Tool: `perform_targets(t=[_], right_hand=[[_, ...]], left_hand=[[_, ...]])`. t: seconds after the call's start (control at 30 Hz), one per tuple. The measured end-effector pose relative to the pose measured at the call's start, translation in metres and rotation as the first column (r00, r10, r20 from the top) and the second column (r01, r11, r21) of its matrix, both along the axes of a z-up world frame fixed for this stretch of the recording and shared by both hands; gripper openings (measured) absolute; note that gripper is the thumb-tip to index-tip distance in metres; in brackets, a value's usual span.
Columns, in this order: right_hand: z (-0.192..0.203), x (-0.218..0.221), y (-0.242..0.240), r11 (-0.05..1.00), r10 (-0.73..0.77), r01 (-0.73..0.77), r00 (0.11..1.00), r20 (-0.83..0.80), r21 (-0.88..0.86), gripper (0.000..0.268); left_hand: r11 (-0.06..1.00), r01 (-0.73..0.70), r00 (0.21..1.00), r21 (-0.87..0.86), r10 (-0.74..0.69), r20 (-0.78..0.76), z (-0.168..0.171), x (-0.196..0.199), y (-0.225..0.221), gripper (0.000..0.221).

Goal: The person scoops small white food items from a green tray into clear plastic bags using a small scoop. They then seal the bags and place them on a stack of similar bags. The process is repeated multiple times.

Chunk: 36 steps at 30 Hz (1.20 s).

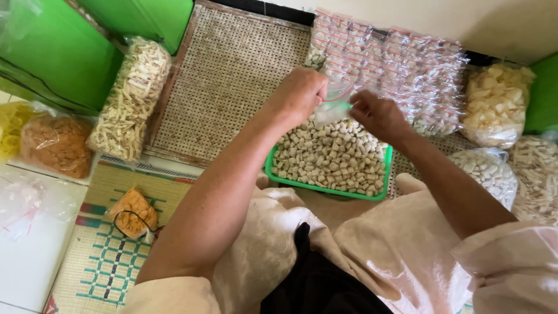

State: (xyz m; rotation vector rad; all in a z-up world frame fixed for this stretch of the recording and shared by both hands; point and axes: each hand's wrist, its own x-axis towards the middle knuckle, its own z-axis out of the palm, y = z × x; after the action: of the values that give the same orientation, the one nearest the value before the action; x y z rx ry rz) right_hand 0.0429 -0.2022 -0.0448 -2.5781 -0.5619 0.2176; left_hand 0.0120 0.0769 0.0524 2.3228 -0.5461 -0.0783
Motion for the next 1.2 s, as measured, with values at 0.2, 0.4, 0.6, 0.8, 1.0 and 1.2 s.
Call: perform_targets(t=[0.2, 0.4, 0.6, 0.8, 1.0, 1.2], right_hand=[[0.124, -0.041, 0.009, 0.838, -0.126, 0.046, 0.986, 0.110, 0.544, 0.022], [0.124, -0.044, 0.032, 0.880, 0.005, -0.195, 0.915, 0.402, 0.433, 0.015], [0.130, -0.051, 0.039, 0.935, 0.152, -0.278, 0.877, 0.457, 0.221, 0.011], [0.152, -0.059, 0.046, 0.963, 0.262, -0.258, 0.806, 0.531, -0.084, 0.004], [0.143, -0.060, 0.041, 0.965, 0.261, -0.224, 0.843, 0.470, -0.133, 0.019], [0.146, -0.063, 0.048, 0.969, 0.247, -0.236, 0.929, 0.274, -0.074, 0.009]], left_hand=[[0.999, -0.001, 0.994, -0.037, -0.003, -0.110, -0.013, 0.011, -0.015, 0.006], [0.998, -0.028, 0.978, 0.053, 0.039, -0.203, -0.004, 0.011, -0.032, 0.006], [0.998, -0.049, 0.964, 0.046, 0.060, -0.260, 0.008, 0.003, -0.035, 0.014], [0.992, 0.051, 0.988, 0.116, -0.034, -0.148, -0.010, 0.010, -0.036, 0.008], [0.997, -0.023, 0.971, 0.070, 0.039, -0.237, 0.007, 0.001, -0.033, 0.006], [0.994, -0.101, 0.938, 0.045, 0.111, -0.328, 0.014, -0.001, -0.037, 0.014]])
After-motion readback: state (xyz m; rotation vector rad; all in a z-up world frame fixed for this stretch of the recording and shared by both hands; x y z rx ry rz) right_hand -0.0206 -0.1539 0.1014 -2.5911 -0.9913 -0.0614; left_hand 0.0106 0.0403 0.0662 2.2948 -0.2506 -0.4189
